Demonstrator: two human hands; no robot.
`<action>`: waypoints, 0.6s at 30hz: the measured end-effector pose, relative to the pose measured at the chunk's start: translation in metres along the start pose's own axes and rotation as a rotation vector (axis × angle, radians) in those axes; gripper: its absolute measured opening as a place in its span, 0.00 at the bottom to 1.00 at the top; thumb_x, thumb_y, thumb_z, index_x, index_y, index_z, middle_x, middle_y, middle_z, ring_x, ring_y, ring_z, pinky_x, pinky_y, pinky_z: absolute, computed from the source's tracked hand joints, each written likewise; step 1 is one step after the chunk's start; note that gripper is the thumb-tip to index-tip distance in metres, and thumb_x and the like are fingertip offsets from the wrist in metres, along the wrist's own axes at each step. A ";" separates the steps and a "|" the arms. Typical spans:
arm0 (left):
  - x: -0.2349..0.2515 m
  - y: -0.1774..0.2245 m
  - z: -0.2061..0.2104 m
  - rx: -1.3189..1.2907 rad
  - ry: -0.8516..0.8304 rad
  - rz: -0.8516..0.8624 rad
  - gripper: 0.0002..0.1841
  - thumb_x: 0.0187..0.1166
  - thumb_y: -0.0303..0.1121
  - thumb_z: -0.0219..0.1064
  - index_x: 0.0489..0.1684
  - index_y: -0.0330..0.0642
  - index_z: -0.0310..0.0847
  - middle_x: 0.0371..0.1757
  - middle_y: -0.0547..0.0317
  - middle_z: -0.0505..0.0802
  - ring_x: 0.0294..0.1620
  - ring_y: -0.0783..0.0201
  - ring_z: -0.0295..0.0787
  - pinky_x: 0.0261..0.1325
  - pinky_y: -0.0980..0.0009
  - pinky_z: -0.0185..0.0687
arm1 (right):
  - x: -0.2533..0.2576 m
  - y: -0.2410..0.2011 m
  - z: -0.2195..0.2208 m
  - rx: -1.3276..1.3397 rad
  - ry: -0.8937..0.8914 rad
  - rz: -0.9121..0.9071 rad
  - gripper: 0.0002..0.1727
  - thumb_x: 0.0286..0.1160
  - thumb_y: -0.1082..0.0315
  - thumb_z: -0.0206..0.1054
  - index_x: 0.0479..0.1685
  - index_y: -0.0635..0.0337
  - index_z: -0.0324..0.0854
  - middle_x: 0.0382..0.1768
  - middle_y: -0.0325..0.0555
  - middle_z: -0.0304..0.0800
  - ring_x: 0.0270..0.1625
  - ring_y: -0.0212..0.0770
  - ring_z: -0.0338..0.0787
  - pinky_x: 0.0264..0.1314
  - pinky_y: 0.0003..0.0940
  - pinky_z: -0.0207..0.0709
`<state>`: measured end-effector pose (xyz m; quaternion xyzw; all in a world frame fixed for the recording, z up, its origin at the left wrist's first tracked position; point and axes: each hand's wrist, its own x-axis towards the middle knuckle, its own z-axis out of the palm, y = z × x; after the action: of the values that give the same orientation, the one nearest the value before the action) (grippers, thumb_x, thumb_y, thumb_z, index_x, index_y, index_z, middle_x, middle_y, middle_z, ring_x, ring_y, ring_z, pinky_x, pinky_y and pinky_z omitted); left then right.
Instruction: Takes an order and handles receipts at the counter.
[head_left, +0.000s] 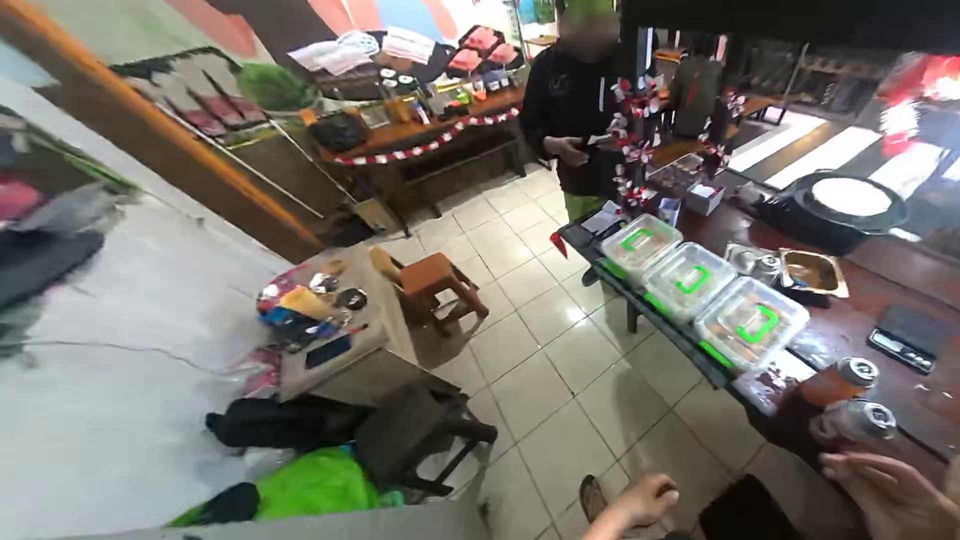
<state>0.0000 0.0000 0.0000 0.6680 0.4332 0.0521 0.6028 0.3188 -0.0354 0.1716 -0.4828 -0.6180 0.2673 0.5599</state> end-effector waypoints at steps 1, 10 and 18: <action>-0.029 -0.044 -0.022 0.001 -0.008 -0.145 0.24 0.92 0.47 0.55 0.72 0.38 0.81 0.67 0.40 0.89 0.70 0.47 0.86 0.79 0.45 0.74 | 0.005 0.017 0.048 0.031 -0.001 0.072 0.15 0.70 0.74 0.75 0.54 0.50 0.88 0.45 0.34 0.99 0.45 0.35 0.98 0.52 0.33 0.94; -0.154 -0.215 -0.155 -0.264 0.453 -0.355 0.16 0.87 0.37 0.63 0.57 0.31 0.85 0.55 0.42 0.92 0.59 0.53 0.89 0.70 0.52 0.81 | 0.114 0.066 0.325 0.067 -0.631 0.255 0.17 0.81 0.65 0.71 0.65 0.60 0.85 0.49 0.42 0.97 0.48 0.33 0.95 0.58 0.34 0.90; -0.114 -0.265 -0.288 -0.542 0.599 -0.396 0.16 0.86 0.31 0.64 0.66 0.31 0.81 0.57 0.44 0.91 0.53 0.59 0.90 0.60 0.59 0.87 | 0.352 0.141 0.504 -0.536 -0.894 0.018 0.21 0.89 0.54 0.58 0.76 0.46 0.81 0.69 0.51 0.88 0.75 0.56 0.83 0.79 0.60 0.72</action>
<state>-0.3781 0.1188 -0.0964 0.3454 0.6788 0.2384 0.6025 -0.0855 0.4411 0.0853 -0.4533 -0.8393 0.2846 0.0955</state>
